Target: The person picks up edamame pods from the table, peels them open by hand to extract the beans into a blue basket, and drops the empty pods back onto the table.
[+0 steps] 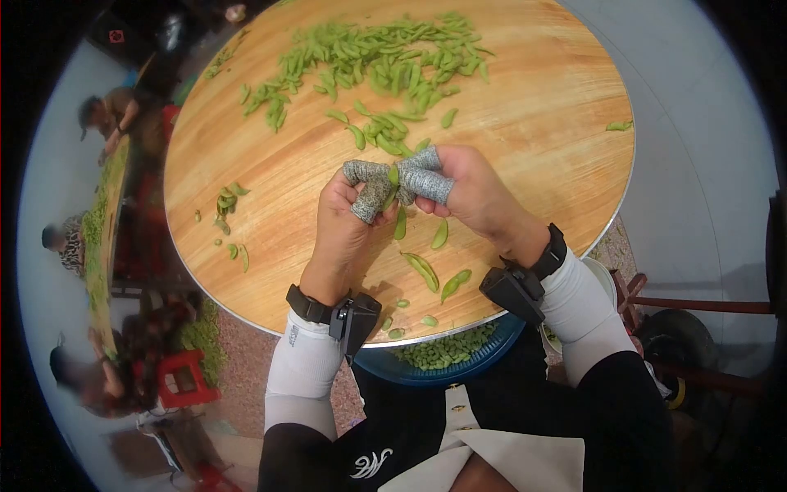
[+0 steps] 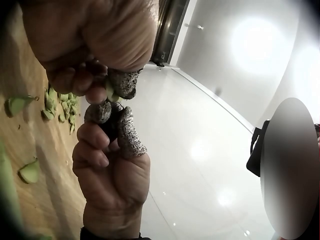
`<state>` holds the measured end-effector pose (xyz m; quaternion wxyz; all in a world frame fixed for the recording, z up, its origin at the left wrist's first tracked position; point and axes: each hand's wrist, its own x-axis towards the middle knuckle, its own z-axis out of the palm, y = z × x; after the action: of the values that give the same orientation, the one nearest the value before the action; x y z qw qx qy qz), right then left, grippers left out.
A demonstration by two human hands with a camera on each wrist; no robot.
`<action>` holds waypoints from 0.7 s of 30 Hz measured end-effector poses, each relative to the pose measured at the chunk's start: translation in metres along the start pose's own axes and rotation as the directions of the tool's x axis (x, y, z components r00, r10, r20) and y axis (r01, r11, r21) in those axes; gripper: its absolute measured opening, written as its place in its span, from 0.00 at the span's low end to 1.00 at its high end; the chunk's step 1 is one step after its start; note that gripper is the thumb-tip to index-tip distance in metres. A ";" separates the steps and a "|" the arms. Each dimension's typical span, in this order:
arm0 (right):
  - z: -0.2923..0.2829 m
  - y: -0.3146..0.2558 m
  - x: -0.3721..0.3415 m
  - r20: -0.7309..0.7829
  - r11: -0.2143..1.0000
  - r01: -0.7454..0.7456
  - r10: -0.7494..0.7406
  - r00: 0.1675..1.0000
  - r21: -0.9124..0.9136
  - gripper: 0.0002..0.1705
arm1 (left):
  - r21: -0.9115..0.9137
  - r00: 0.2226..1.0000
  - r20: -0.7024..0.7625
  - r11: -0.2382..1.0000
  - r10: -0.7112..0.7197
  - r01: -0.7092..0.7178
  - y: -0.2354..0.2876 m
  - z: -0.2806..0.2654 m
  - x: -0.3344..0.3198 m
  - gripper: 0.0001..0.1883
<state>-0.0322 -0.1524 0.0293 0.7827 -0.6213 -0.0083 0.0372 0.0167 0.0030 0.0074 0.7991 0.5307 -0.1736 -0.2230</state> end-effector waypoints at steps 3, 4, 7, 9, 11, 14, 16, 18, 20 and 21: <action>-0.001 -0.001 0.000 0.024 1.000 -0.001 0.001 1.000 0.001 0.06 | 0.010 1.000 -0.005 1.000 -0.018 0.018 0.003 0.001 -0.001 0.06; -0.001 -0.001 0.000 0.037 1.000 -0.001 0.001 0.999 0.007 0.06 | 0.030 1.000 -0.007 1.000 -0.008 0.008 0.003 0.001 -0.001 0.07; 0.000 0.000 0.000 0.031 1.000 -0.018 0.018 0.999 -0.003 0.06 | 0.052 1.000 0.005 0.999 0.004 -0.004 0.003 0.000 -0.001 0.07; 0.000 0.001 0.001 0.034 1.000 -0.020 0.020 0.999 0.002 0.06 | 0.056 1.000 0.019 0.998 0.004 -0.005 0.002 -0.002 -0.001 0.07; 0.000 0.001 0.001 0.037 1.000 -0.020 0.020 0.999 0.007 0.06 | 0.080 1.000 0.002 0.997 0.001 -0.001 0.001 -0.003 -0.001 0.07; 0.000 0.003 0.001 0.025 1.000 -0.001 0.001 1.000 -0.014 0.06 | 0.107 1.000 0.015 0.994 -0.006 0.004 -0.003 -0.008 0.001 0.07; -0.001 0.014 0.005 0.017 0.997 0.043 -0.044 0.999 0.069 0.05 | 0.089 1.000 -0.001 0.996 0.005 -0.005 0.002 0.002 -0.001 0.06; -0.001 0.013 0.005 0.016 0.998 0.043 -0.043 0.999 0.042 0.05 | 0.073 1.000 -0.016 0.997 0.019 -0.018 0.006 0.008 -0.003 0.06; 0.000 0.017 0.006 -0.022 0.999 0.022 -0.023 1.000 -0.025 0.05 | 0.034 1.000 0.001 0.999 0.024 -0.024 -0.001 0.005 -0.002 0.06; 0.001 0.016 0.007 -0.035 0.999 0.016 -0.017 0.999 -0.035 0.05 | 0.069 1.000 0.011 0.998 0.010 -0.011 0.000 0.005 -0.001 0.06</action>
<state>-0.0264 -0.1472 0.0136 0.7720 -0.6353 -0.0003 0.0197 0.0135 0.0001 0.0095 0.7806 0.5556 -0.1884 -0.2156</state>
